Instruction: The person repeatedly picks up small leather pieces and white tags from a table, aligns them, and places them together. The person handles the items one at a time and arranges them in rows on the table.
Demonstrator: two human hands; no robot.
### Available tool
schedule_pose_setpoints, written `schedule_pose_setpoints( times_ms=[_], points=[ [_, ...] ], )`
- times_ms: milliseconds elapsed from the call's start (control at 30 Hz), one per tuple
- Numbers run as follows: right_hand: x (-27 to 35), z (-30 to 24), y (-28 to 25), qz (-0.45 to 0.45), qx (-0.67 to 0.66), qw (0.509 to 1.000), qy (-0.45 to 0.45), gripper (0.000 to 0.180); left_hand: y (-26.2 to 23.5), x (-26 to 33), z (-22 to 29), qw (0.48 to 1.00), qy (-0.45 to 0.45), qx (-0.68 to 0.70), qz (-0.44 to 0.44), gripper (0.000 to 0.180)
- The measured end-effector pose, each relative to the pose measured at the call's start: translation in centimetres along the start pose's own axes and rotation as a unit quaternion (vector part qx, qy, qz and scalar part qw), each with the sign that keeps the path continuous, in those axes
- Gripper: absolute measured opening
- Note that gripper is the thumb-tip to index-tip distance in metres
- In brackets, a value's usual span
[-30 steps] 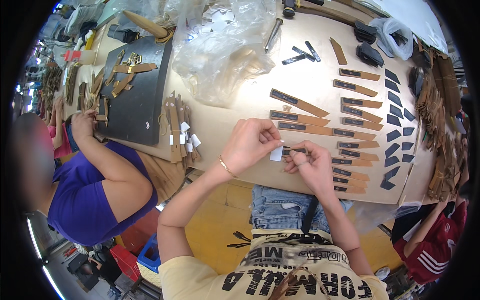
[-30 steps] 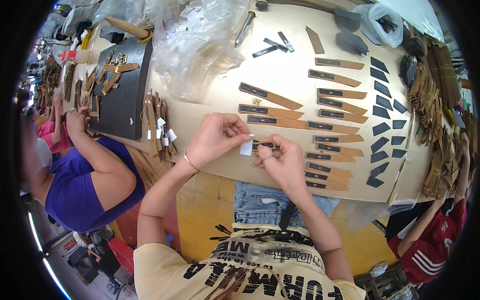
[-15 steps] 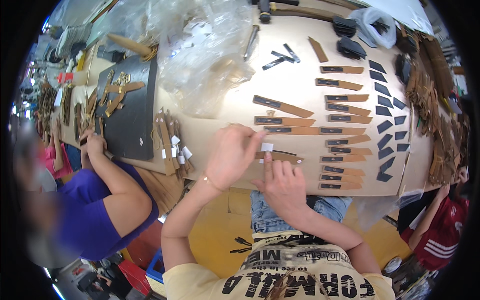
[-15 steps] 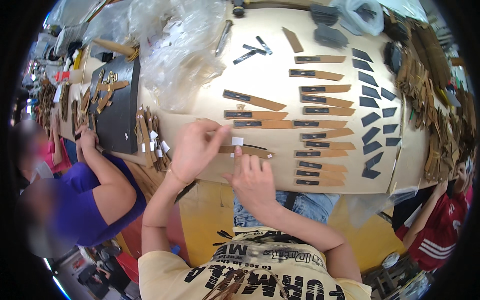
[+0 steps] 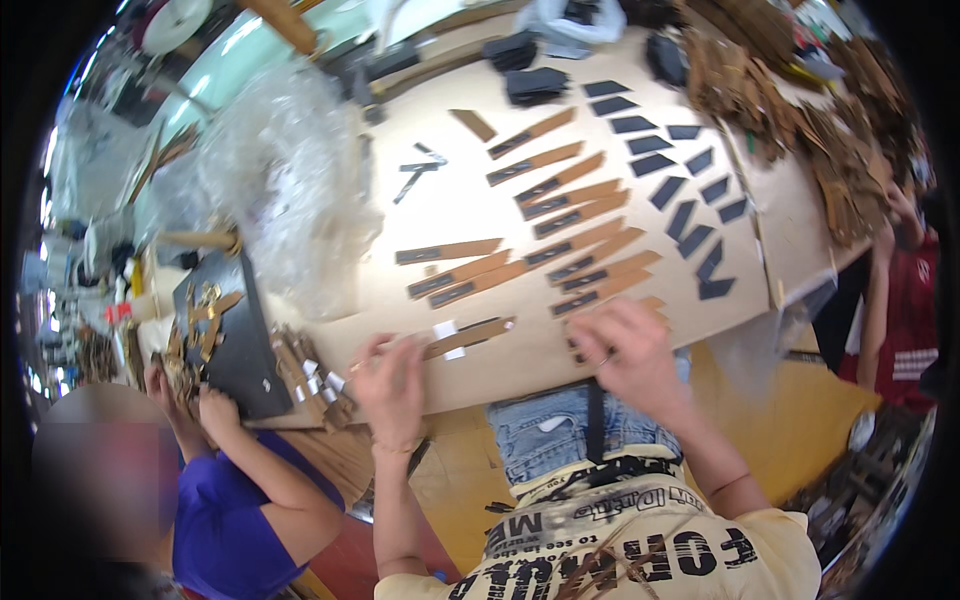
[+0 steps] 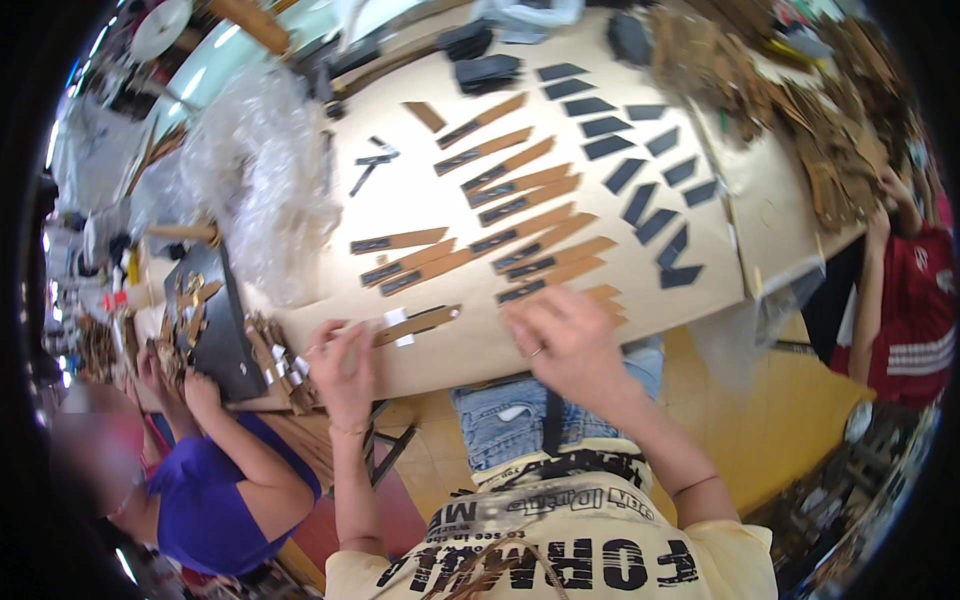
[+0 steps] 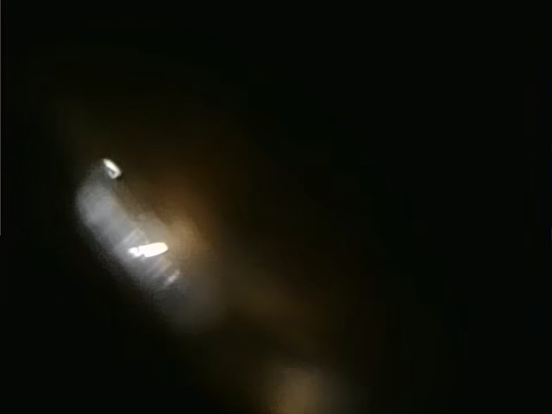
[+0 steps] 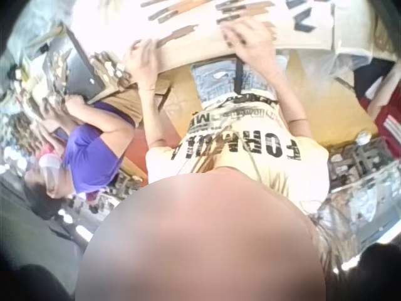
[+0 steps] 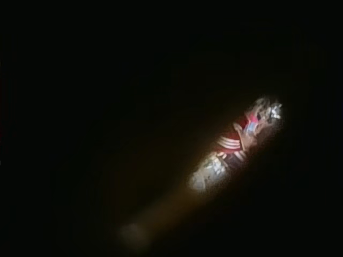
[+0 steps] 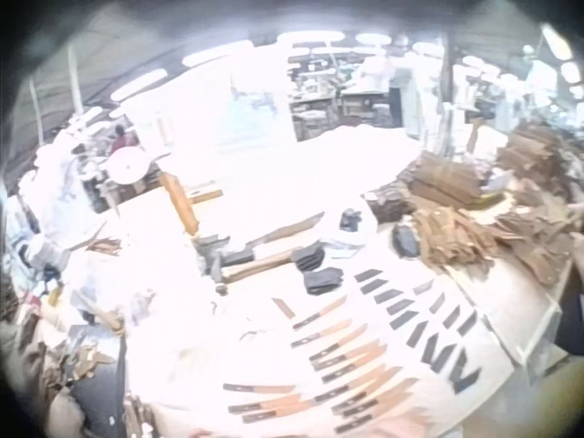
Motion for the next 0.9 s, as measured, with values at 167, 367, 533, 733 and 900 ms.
schedule_pose_setpoints(
  times_ms=[167, 367, 533, 733, 900],
  points=[
    [2.6, 4.4, -8.0, 0.066, 0.097, 0.990, 0.081, 0.015, 0.1, -0.9, 4.0, 0.992, 0.118, -0.007, 0.034, 0.022],
    [6.0, 6.2, -6.5, -0.014, 0.170, 0.985, -0.023, 0.034, 7.5, 0.0, 14.0, 0.945, 0.296, 0.075, -0.116, 0.032],
    [7.5, 7.8, -3.7, 0.032, 0.183, 0.981, -0.057, 0.039, 9.9, 0.3, 15.0, 0.932, 0.329, 0.083, -0.126, 0.035],
    [8.5, 8.6, -3.9, 0.057, 0.141, 0.981, -0.119, 0.029, 9.5, 0.9, 14.8, 0.916, 0.371, 0.070, -0.134, 0.028],
    [7.6, 8.5, -7.0, -0.042, -0.086, 0.995, 0.007, 0.018, 8.8, -0.5, 17.2, 0.914, 0.324, 0.179, -0.169, 0.020]
  ],
)
Point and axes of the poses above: each hand's wrist, its own x-axis away from the middle knuckle, its own y-axis out of the palm, z = x × y, the point moved 2 cm from there along -x, towards the middle knuckle, and after that the axes turned 8 degrees about y, right-handed, at the moved point
